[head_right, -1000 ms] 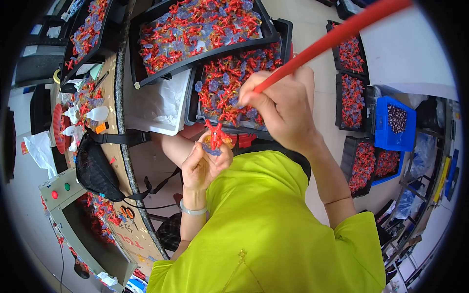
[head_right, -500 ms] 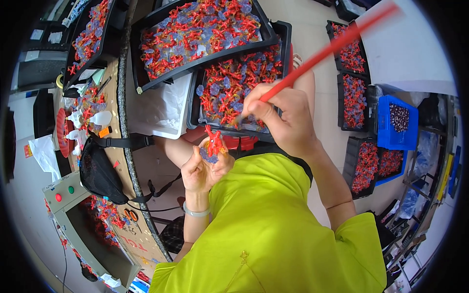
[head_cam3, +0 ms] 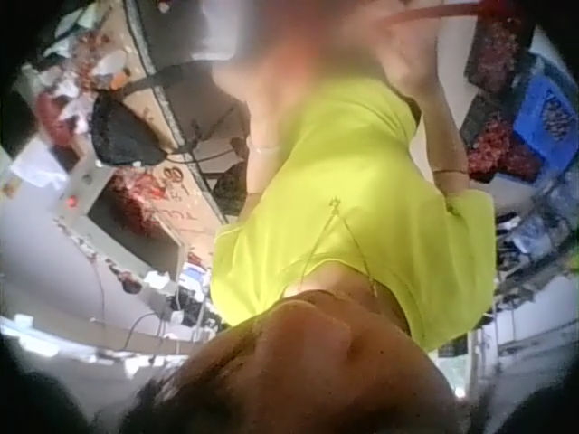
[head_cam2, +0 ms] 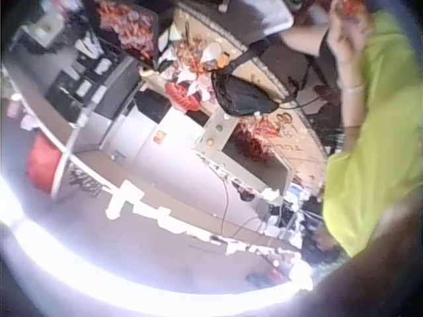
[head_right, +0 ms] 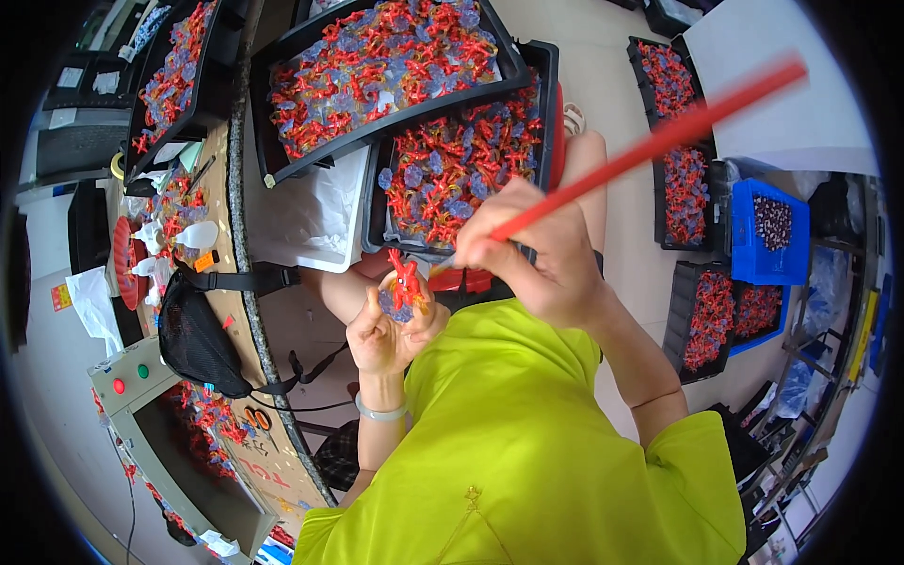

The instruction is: The person assembles toy figurines by taking parts from trays, applying adhesive with a brush and a squeeze bottle, attaching small components together by hand, and wiping the assembled pieces with a cloth.

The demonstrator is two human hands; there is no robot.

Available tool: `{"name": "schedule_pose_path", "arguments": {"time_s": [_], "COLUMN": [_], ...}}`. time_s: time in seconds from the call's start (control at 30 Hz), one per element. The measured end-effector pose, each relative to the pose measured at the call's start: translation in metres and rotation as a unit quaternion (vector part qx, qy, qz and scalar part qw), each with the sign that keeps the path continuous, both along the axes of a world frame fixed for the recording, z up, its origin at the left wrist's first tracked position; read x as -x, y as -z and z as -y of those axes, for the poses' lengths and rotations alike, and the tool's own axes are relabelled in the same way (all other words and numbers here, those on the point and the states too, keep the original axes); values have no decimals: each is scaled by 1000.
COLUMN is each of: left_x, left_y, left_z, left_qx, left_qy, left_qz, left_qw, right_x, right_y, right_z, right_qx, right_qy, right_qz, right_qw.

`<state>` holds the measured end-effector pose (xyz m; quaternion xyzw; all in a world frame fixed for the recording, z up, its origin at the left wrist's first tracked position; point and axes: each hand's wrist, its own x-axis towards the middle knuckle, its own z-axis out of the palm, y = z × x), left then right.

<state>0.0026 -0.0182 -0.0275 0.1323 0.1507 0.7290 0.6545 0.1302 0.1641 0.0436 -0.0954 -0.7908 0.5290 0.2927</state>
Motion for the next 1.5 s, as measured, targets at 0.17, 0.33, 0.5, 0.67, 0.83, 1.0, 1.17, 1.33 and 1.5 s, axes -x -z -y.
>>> {"name": "schedule_pose_path", "arguments": {"time_s": [0.17, 0.33, 0.5, 0.67, 0.83, 1.0, 1.17, 1.33, 1.5], "left_x": [-4, -10, -20, -29, -12, -11, -11, -13, -14], "left_y": [-12, -26, -20, -26, -25, -13, -11, -17, -19], "left_z": [-8, -16, -18, -24, -19, -14, -13, -11, -8], "left_qx": [68, 136, 252, 250, 194, 182, 181, 195, 215], "left_qy": [-50, -64, -152, -294, -154, -177, -232, -244, -242], "left_qz": [-67, -152, -542, -527, -183, -197, -251, -259, -268], "left_qw": [994, 977, 787, 757, 951, 947, 922, 914, 907], "right_x": [5, 13, 22, 19, 12, 16, 0, 4, 4], "right_y": [-2, 2, 19, 28, 35, 20, -4, 1, -8], "right_z": [8, 22, 29, 29, 30, 23, 6, 14, 11], "right_qx": [141, 327, 201, 284, 362, 309, 172, 98, 48], "right_qy": [75, 41, 53, 68, 54, 107, 28, -4, 23], "right_qz": [10, 70, 90, 12, -27, -13, -56, -5, -17], "right_qw": [987, 941, 974, 956, 930, 945, 983, 995, 998]}}
